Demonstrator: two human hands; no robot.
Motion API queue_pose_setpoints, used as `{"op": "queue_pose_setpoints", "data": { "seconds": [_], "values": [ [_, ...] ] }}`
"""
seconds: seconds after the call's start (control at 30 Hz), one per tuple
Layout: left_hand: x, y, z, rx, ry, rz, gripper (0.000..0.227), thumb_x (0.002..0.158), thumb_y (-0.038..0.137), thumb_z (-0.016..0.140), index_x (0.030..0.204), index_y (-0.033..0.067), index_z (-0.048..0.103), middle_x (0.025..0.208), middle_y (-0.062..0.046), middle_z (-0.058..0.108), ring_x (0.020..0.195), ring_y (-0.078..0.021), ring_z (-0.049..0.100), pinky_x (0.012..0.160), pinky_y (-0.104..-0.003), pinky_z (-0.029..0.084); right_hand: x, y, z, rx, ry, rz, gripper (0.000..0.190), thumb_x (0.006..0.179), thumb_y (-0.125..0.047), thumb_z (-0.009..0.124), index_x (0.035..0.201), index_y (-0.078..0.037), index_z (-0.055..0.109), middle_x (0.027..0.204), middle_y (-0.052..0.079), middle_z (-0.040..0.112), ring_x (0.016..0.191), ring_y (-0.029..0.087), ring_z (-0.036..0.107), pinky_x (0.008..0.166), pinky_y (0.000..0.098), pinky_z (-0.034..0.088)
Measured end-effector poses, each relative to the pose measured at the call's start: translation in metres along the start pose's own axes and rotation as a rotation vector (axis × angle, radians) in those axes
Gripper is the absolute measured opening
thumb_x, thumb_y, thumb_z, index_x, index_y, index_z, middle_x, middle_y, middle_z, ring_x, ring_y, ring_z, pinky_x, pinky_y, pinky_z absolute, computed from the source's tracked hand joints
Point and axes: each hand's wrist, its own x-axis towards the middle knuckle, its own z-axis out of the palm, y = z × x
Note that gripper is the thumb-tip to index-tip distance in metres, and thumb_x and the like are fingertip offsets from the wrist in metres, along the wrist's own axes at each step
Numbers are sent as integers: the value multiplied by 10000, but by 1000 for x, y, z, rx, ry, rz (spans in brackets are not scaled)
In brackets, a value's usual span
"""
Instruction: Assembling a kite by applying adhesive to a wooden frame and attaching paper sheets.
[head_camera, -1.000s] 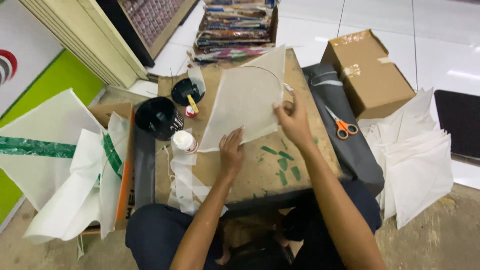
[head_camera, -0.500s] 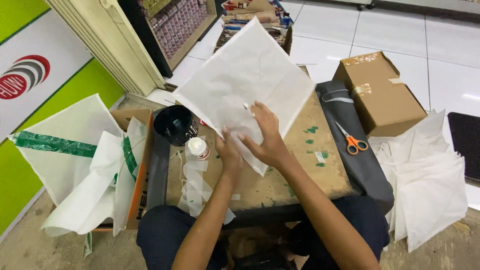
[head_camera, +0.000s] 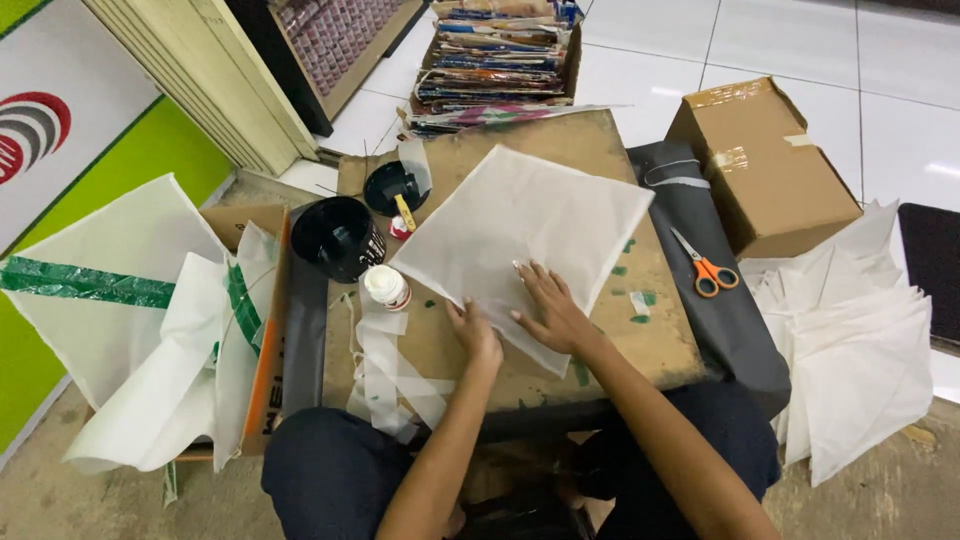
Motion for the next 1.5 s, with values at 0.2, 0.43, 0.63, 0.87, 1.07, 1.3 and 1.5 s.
{"op": "queue_pose_setpoints", "data": {
  "seconds": [0.2, 0.43, 0.63, 0.87, 1.07, 1.3, 1.5],
  "values": [
    [53, -28, -20, 433, -171, 30, 838, 1023, 142, 552, 1655, 152, 1, 1679, -263, 73, 1506, -438, 269, 1201, -518, 347, -5, 13, 10, -85, -201, 104, 799, 1004, -636, 413, 1636, -195, 204, 1621, 117, 373, 1553, 338, 200, 1250, 562, 128],
    [93, -39, -45, 558, -220, 155, 903, 953, 117, 605, 1635, 18, 22, 1642, -343, 126, 1413, -462, 427, 1118, -494, 466, -17, -11, 10, -181, -232, 174, 761, 1026, -598, 389, 1648, -209, 187, 1645, 75, 334, 1543, 341, 210, 1247, 556, 166],
    [69, -23, -49, 751, -340, 430, 751, 963, 9, 557, 1617, -17, 189, 1660, -307, 41, 1536, -495, 68, 1251, -581, 175, -24, -35, 1, -109, -226, 218, 707, 1074, -551, 291, 1641, -143, 184, 1601, 132, 409, 1511, 299, 323, 1239, 527, 207],
    [48, -4, -59, 930, -507, 493, 616, 1009, 43, 506, 1575, -53, 281, 1657, -316, 94, 1537, -464, 129, 1246, -547, 216, -42, -47, 8, -151, -132, 207, 674, 1088, -417, 381, 1583, 29, 279, 1489, 255, 519, 1422, 368, 463, 1170, 511, 363],
    [36, 6, -63, 1204, -630, 534, 619, 1047, 238, 514, 1581, 6, 301, 1647, -274, 221, 1547, -398, 192, 1257, -550, 158, -51, -79, -9, -115, -251, 281, 720, 1088, -472, 311, 1606, 15, 200, 1548, 265, 435, 1460, 395, 398, 1196, 505, 337],
    [32, 13, -68, 1284, -685, 522, 600, 1055, 297, 487, 1572, 33, 335, 1654, -235, 256, 1556, -352, 205, 1260, -543, 171, -64, -86, -9, -85, -254, 301, 690, 1078, -490, 339, 1623, -82, 227, 1576, 225, 413, 1470, 384, 382, 1180, 510, 358],
    [51, -2, -72, 1235, -661, 523, 565, 1057, 273, 468, 1565, 52, 360, 1663, -198, 272, 1560, -320, 218, 1273, -511, 122, -59, -71, -5, 53, 66, 275, 561, 1067, -351, 454, 1550, -71, 405, 1380, 263, 592, 1292, 430, 568, 1059, 529, 491]
  ]
}}
